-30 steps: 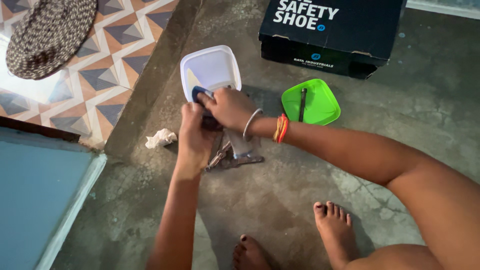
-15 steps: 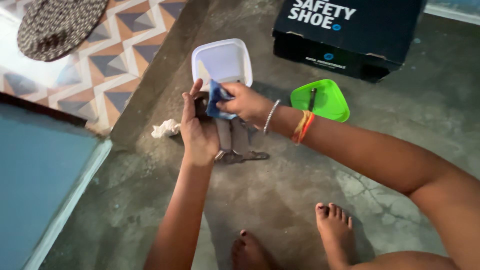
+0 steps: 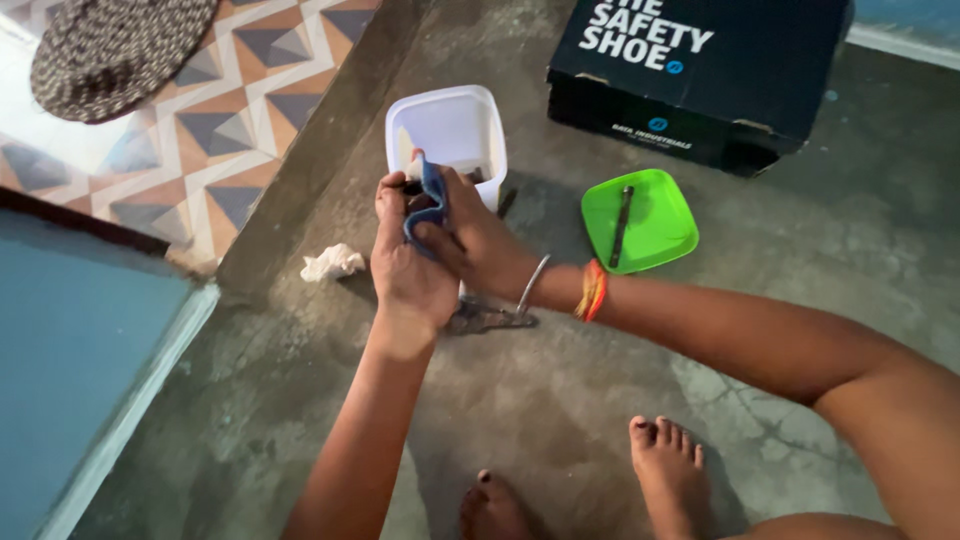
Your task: The person cleans various metal hardware parts using a cloth. They pick up each item from a pile on the floor, wipe it, and place it into a white plastic container. The process is repeated for multiple items.
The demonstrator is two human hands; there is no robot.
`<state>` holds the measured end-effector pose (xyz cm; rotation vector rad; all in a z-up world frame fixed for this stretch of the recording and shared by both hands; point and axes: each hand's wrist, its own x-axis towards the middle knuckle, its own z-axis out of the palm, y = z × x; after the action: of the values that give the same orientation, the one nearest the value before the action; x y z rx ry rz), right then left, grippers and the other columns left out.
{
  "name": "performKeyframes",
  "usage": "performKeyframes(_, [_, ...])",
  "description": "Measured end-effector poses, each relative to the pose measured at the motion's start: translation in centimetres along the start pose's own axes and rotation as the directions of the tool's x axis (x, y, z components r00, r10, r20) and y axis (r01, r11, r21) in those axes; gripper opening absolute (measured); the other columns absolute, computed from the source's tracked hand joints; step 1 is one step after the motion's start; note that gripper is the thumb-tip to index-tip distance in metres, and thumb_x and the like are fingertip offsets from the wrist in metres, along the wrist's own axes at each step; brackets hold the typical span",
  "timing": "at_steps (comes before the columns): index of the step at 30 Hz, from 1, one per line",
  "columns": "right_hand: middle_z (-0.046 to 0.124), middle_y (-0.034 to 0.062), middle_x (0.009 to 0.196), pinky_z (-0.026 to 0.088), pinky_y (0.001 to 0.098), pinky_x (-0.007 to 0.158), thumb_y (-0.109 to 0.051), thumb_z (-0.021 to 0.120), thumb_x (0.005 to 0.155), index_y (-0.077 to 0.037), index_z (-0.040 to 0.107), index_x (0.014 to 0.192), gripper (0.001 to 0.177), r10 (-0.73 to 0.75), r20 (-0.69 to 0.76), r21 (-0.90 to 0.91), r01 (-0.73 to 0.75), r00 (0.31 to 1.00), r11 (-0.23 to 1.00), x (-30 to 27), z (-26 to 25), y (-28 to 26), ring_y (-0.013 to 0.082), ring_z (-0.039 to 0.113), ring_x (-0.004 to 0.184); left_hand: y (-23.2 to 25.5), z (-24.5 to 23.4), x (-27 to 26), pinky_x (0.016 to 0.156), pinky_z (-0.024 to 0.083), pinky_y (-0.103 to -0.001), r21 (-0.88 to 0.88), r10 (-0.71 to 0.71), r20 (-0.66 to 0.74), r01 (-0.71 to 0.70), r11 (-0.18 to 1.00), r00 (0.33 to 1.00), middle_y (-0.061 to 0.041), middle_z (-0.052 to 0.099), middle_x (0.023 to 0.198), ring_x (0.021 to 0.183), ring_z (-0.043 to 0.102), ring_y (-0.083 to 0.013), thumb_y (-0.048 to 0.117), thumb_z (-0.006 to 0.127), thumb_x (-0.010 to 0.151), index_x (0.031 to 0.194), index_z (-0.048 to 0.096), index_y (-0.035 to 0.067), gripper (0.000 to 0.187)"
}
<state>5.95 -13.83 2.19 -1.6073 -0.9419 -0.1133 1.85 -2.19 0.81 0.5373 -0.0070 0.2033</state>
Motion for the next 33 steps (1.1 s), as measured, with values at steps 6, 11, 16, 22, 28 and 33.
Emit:
performKeyframes(6, [0.066, 0.0228, 0.106, 0.05, 0.0473, 0.084, -0.027, 0.049, 0.111, -0.003, 0.052, 0.116, 0.025, 0.216, -0.16, -0.058, -0.228, 0.963, 0.972, 1.0, 0.0, -0.9, 0.0434, 0.064, 0.101, -1.4, 1.2, -0.9, 0.113, 0.043, -0.04, -0.088, -0.068, 0.004, 0.068, 0.994, 0.998, -0.004, 0.058, 0.132, 0.126, 0.055, -0.0219, 0.03, 0.045, 0.111, 0.134, 0.048, 0.014, 0.029])
performKeyframes(11, [0.068, 0.0257, 0.095, 0.053, 0.0471, 0.074, -0.027, 0.045, 0.108, -0.002, 0.058, 0.11, 0.028, 0.315, -0.302, -0.003, -0.331, 0.9, 0.943, 2.4, -0.3, 2.5, 0.0449, 0.066, 0.089, -2.8, 0.8, -0.3, 0.112, 0.044, -0.042, 0.041, 0.0, -0.026, 0.001, 0.999, 1.0, -0.005, 0.053, 0.132, 0.124, 0.053, -0.0213, 0.024, 0.049, 0.112, 0.133, 0.045, 0.017, 0.022])
performKeyframes(16, [0.071, 0.0257, 0.091, 0.05, 0.05, 0.075, -0.031, 0.051, 0.109, -0.005, 0.058, 0.106, 0.027, 0.484, -0.289, -0.17, -0.542, 0.826, 0.823, 3.7, -0.8, 6.0, 0.0449, 0.068, 0.091, -2.9, -0.4, 2.6, 0.092, 0.048, -0.038, 0.087, -0.052, -0.203, 0.071, 0.994, 0.978, -0.006, 0.061, 0.118, 0.107, 0.059, -0.0205, 0.02, 0.049, 0.102, 0.127, 0.054, 0.012, 0.027])
performKeyframes(22, [0.069, 0.021, 0.094, 0.055, 0.0482, 0.071, -0.017, 0.074, 0.09, -0.007, 0.046, 0.116, 0.039, 0.363, -0.163, -0.184, -0.389, 0.918, 0.902, 4.5, -4.1, 8.2, 0.0387, 0.072, 0.083, -0.2, -3.5, 7.9, 0.078, 0.057, -0.038, 0.12, -0.119, -0.251, 0.152, 0.981, 0.961, -0.017, 0.07, 0.109, 0.092, 0.065, -0.0281, 0.01, 0.049, 0.096, 0.106, 0.056, -0.005, 0.019])
performKeyframes(28, [0.066, 0.0174, 0.099, 0.057, 0.0447, 0.074, -0.018, 0.075, 0.094, -0.006, 0.04, 0.12, 0.045, 0.33, -0.284, -0.252, -0.402, 0.9, 0.88, 7.7, -8.8, 11.8, 0.0348, 0.072, 0.085, 3.0, -7.1, 15.4, 0.066, 0.059, -0.038, 0.656, -0.239, -0.125, 0.261, 0.708, 0.963, -0.018, 0.062, 0.086, 0.087, 0.078, -0.0339, 0.002, 0.052, 0.101, 0.088, 0.048, -0.012, 0.02])
performKeyframes(33, [0.071, 0.0189, 0.095, 0.055, 0.0449, 0.077, -0.017, 0.08, 0.081, -0.005, 0.06, 0.102, 0.031, 0.298, -0.031, -0.382, -0.287, 0.954, 0.879, 9.7, -5.7, 17.4, 0.0369, 0.071, 0.088, -2.3, -9.6, 21.0, 0.047, 0.056, -0.043, 0.856, -0.259, -0.442, 0.49, 0.163, 0.859, -0.012, 0.061, 0.065, 0.062, 0.069, -0.0315, 0.006, 0.059, 0.094, 0.08, 0.06, -0.001, 0.016])
